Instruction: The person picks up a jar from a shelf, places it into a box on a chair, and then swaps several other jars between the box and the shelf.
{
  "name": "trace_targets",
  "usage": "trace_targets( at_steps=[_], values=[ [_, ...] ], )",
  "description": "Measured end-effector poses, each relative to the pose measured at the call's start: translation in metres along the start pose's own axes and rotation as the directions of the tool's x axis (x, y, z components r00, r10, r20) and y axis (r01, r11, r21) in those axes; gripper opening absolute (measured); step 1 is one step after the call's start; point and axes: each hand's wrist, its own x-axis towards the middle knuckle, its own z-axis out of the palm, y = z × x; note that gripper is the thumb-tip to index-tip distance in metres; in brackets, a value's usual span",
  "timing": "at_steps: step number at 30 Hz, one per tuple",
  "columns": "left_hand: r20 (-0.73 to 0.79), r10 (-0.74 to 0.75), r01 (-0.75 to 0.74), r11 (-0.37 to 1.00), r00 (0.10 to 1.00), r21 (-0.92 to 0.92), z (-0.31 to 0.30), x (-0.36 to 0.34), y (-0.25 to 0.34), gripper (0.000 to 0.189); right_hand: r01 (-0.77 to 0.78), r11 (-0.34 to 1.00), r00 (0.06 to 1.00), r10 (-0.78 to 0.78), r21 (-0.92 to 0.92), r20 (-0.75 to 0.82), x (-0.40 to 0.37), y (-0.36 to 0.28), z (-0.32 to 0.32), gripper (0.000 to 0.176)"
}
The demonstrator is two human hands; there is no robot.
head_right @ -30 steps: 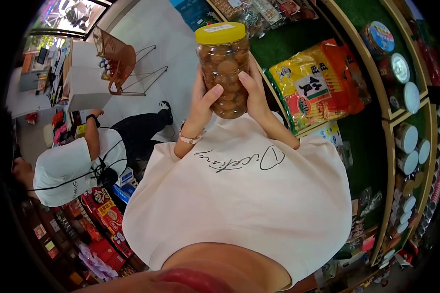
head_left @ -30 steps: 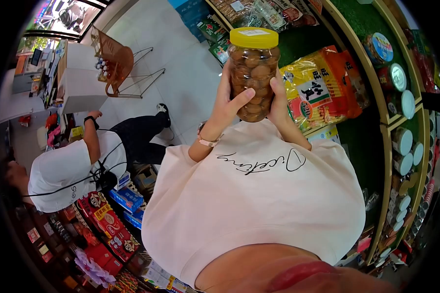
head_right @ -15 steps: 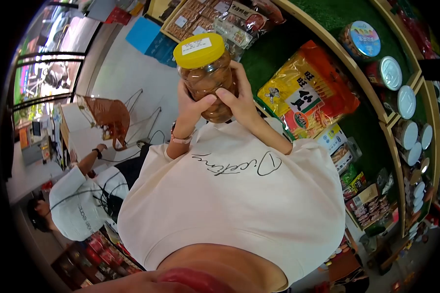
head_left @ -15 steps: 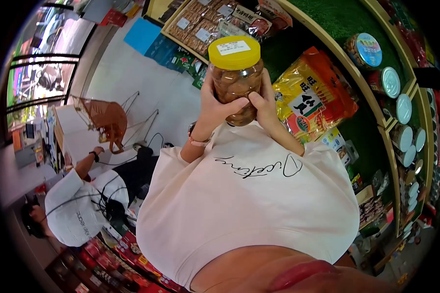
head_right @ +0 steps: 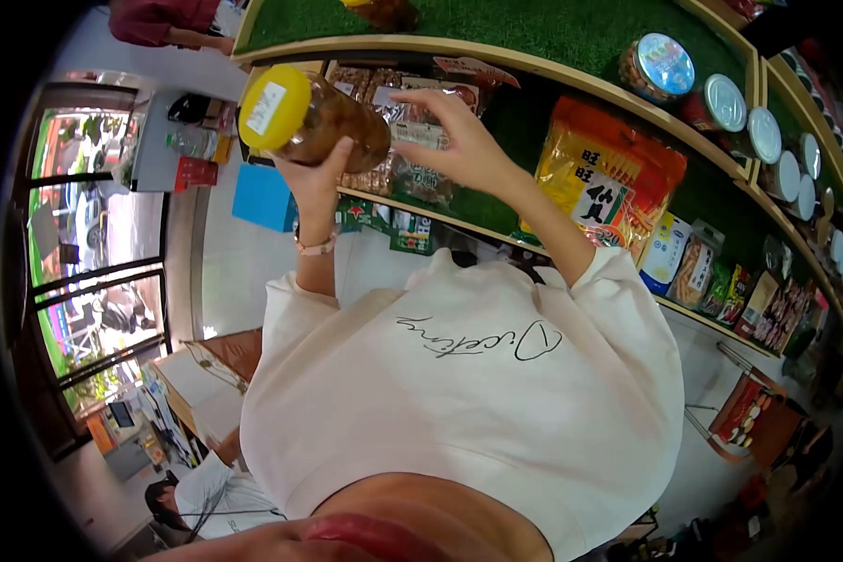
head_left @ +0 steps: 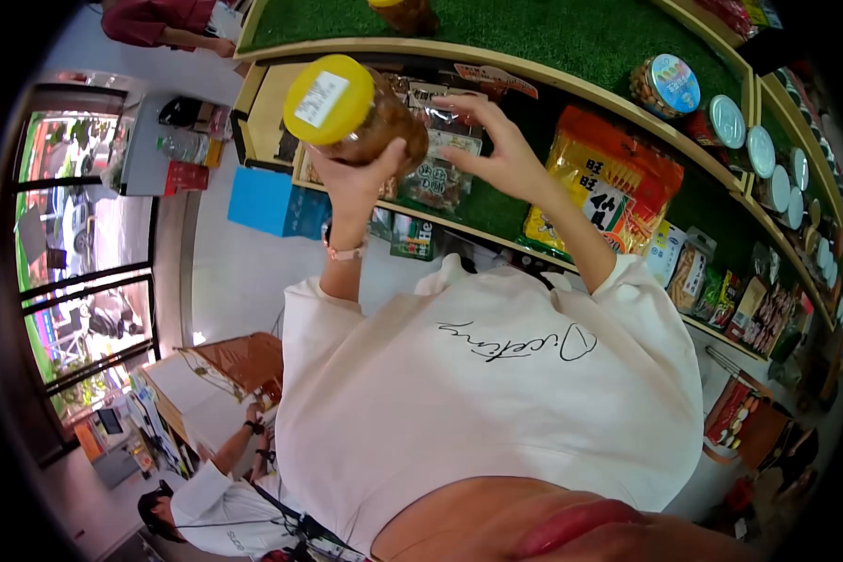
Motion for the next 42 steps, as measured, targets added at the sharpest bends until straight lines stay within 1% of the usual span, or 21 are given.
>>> trace_targets(
  at_steps=[1,2,3,5,7,8,12,15,19,21,23,24,27,28,31,32,33,35,36,37,42],
  values=[
    [-0.004,0.028,-0.028,1.000,1.000,-0.012,-0.002,0.021,0.002,0.093,0.027,0.997,1.000,-0.028,-0.068,-0.008,0.016,0.006,0.001,0.055],
    [-0.018,0.056,-0.056,0.998,0.998,0.012,-0.002,0.041,0.010,0.093,-0.021,0.991,0.999,0.018,-0.128,-0.027,0.033,0.017,0.001,0.055],
    [-0.004,0.115,-0.115,0.993,0.993,-0.037,-0.010,0.064,-0.008,0.093,0.041,0.995,0.995,-0.049,-0.086,-0.086,0.051,0.045,0.005,0.052],
    [0.023,0.133,-0.133,0.991,0.991,-0.005,-0.023,0.113,-0.041,0.091,-0.018,0.970,0.984,-0.026,-0.243,-0.175,0.079,0.081,0.004,0.047],
    [0.061,0.223,-0.222,0.975,0.973,-0.018,-0.025,0.156,-0.059,0.090,0.024,0.909,0.968,-0.125,-0.417,-0.217,0.103,0.115,0.001,0.045],
    [0.068,0.188,-0.184,0.981,0.980,-0.065,-0.019,0.169,-0.055,0.090,0.045,0.864,0.956,-0.182,-0.501,-0.229,0.116,0.129,0.000,0.045],
    [0.109,0.367,-0.368,0.930,0.924,-0.011,-0.018,0.243,-0.136,0.077,-0.100,0.965,0.928,0.002,-0.243,-0.372,0.153,0.166,0.005,0.047],
    [0.226,0.229,-0.196,0.968,0.947,-0.157,-0.008,0.276,-0.171,0.082,-0.136,0.991,0.886,0.120,-0.003,-0.448,0.170,0.160,0.012,0.048],
    [0.284,0.062,0.031,0.949,0.957,-0.312,0.026,0.295,-0.205,0.072,-0.128,0.988,0.829,0.152,0.082,-0.538,0.190,0.153,0.015,0.049],
    [0.318,0.030,0.076,0.945,0.948,-0.318,0.048,0.301,-0.216,0.068,-0.118,0.989,0.813,0.149,0.091,-0.563,0.199,0.152,0.015,0.051],
    [0.401,-0.030,0.176,0.927,0.916,-0.332,0.053,0.299,-0.219,0.068,-0.147,0.985,0.824,0.174,0.093,-0.539,0.201,0.147,0.015,0.054],
    [0.422,-0.055,0.180,0.948,0.905,-0.263,0.056,0.298,-0.216,0.070,-0.151,0.985,0.827,0.175,0.089,-0.535,0.203,0.150,0.014,0.056],
    [0.525,-0.126,0.329,0.890,0.842,-0.314,0.061,0.300,-0.201,0.072,-0.155,0.982,0.826,0.188,0.106,-0.531,0.219,0.163,0.010,0.063],
    [0.601,-0.094,0.348,0.881,0.794,-0.322,0.062,0.310,-0.206,0.058,-0.156,0.979,0.819,0.203,0.131,-0.536,0.227,0.173,0.008,0.066],
    [0.740,-0.117,0.554,0.742,0.662,-0.378,0.049,0.320,-0.200,0.046,-0.147,0.949,0.827,0.272,0.278,-0.492,0.240,0.172,0.011,0.074],
    [0.708,-0.157,0.582,0.702,0.688,-0.410,0.051,0.311,-0.193,0.036,-0.144,0.929,0.836,0.299,0.342,-0.460,0.242,0.166,0.015,0.076],
    [0.668,-0.273,0.646,0.647,0.692,-0.405,0.052,0.311,-0.201,0.034,-0.130,0.911,0.858,0.301,0.391,-0.417,0.246,0.170,0.017,0.077],
    [0.571,-0.494,0.750,0.519,0.655,-0.411,0.052,0.313,-0.225,0.030,-0.106,0.866,0.896,0.296,0.489,-0.329,0.253,0.184,0.019,0.079],
    [0.547,-0.515,0.743,0.555,0.660,-0.373,0.055,0.297,-0.197,0.031,-0.121,0.848,0.905,0.308,0.516,-0.294,0.254,0.184,0.018,0.081],
    [0.575,-0.524,0.768,0.533,0.629,-0.355,0.053,0.297,-0.198,0.031,-0.118,0.875,0.898,0.296,0.470,-0.326,0.256,0.178,0.016,0.081],
    [0.578,-0.480,0.732,0.584,0.660,-0.351,0.057,0.285,-0.200,0.032,-0.058,0.970,0.809,0.184,0.236,-0.558,0.264,0.192,0.019,0.080]
  ],
)
